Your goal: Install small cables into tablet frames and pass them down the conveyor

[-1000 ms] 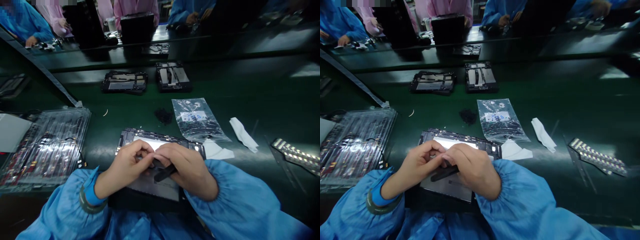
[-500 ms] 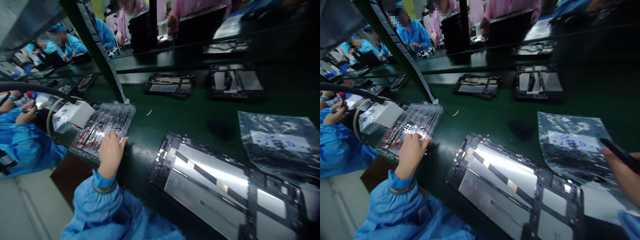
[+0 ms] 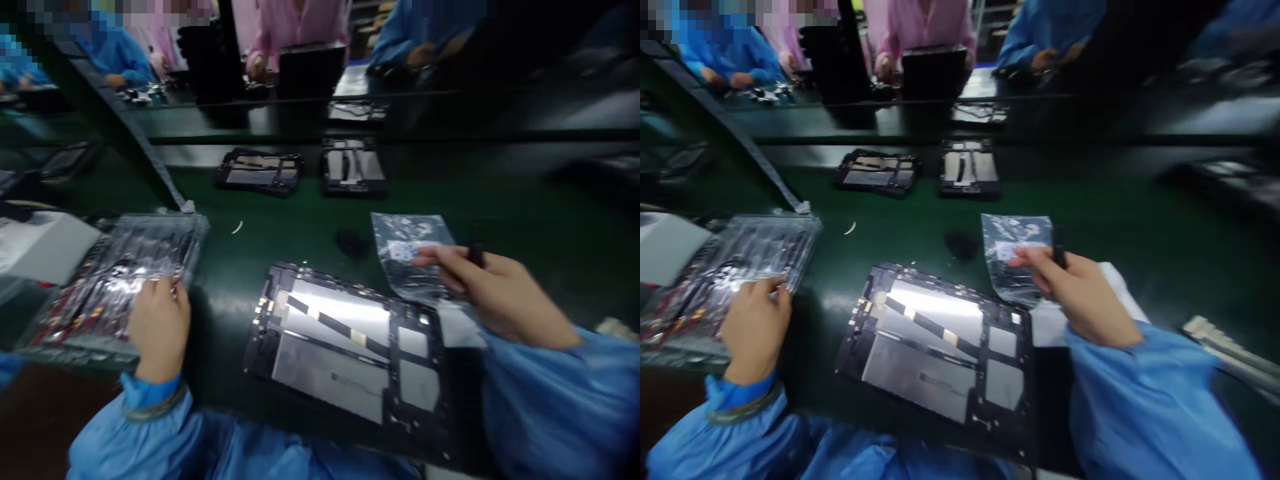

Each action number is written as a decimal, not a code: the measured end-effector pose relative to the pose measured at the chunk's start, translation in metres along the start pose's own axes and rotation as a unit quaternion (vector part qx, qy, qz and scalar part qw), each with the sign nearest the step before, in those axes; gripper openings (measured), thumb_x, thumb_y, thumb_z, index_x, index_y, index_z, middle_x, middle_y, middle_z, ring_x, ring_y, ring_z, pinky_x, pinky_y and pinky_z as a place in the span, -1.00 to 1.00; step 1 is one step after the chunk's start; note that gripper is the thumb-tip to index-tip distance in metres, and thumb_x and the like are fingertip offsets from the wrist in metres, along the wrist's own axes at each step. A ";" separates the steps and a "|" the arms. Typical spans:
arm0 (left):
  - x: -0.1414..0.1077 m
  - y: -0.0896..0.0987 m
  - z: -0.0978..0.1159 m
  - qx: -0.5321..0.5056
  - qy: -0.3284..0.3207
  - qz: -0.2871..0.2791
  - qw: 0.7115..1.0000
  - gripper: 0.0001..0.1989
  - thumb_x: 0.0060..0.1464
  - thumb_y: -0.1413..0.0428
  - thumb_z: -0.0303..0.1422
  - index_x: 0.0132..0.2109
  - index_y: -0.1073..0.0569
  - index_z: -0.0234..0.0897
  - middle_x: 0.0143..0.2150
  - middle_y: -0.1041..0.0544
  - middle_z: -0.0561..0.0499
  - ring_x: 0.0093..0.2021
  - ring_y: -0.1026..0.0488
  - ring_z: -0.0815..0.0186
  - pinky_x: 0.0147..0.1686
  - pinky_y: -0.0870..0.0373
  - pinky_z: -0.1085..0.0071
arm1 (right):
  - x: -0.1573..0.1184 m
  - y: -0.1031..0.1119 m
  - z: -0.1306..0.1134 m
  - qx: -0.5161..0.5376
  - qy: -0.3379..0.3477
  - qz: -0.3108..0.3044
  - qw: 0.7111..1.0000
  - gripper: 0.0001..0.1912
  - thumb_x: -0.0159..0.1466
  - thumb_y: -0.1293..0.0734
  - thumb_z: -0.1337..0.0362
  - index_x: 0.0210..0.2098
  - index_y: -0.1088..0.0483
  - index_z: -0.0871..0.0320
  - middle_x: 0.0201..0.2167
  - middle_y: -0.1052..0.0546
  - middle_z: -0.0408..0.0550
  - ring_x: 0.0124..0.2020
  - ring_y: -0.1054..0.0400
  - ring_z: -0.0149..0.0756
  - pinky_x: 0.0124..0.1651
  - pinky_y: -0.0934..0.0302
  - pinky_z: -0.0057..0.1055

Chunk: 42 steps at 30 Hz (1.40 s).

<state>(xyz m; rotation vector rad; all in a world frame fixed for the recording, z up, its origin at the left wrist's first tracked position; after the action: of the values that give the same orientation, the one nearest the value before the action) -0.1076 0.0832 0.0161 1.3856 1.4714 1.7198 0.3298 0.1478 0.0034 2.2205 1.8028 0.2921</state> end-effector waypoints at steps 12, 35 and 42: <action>-0.060 0.039 0.129 -0.689 -0.074 -0.514 0.505 -0.65 -0.07 -0.23 -0.07 -0.42 -0.45 -0.31 -0.54 -0.46 0.06 -0.54 -0.40 0.41 -0.45 -0.35 0.47 | -0.069 -0.100 -0.094 -0.003 0.186 -0.322 0.928 -0.68 0.19 -0.36 0.13 -0.10 -0.47 0.11 -0.23 -0.50 -0.03 -0.26 -0.41 -0.31 -0.24 -0.31 -0.40; -0.067 0.036 0.119 -0.634 -0.103 -0.294 0.708 -0.79 0.17 0.04 -0.31 -0.26 -0.46 -0.28 -0.46 -0.40 0.04 -0.47 -0.38 0.37 -0.43 -0.30 0.44 | -0.116 -0.100 -0.105 -0.242 0.468 0.016 0.850 -0.88 0.24 -0.25 0.46 -0.35 -0.43 0.24 -0.47 -0.50 -0.02 -0.45 -0.41 -0.35 -0.37 -0.27 -0.46; -0.080 0.028 0.128 -0.773 0.123 -0.502 0.367 -0.70 0.00 -0.21 -0.19 -0.21 -0.55 -0.35 -0.49 -0.45 0.06 -0.59 -0.39 0.49 -0.55 -0.34 0.59 | -0.119 -0.102 -0.099 -0.200 0.461 -0.055 0.863 -0.88 0.24 -0.26 0.45 -0.39 -0.41 0.20 -0.50 -0.50 -0.06 -0.48 -0.39 -0.38 -0.40 -0.25 -0.46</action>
<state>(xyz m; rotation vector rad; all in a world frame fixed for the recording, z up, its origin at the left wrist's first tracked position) 0.0438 0.0623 0.0003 -0.7670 -0.0095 1.2949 0.1795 0.0591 0.0643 1.7524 1.9624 1.7643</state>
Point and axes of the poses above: each hand's wrist, its own x-axis towards the middle knuckle, its own y-axis out of the back of the hand, z = x × y, the point moved 6 cm from there along x, towards the middle knuckle
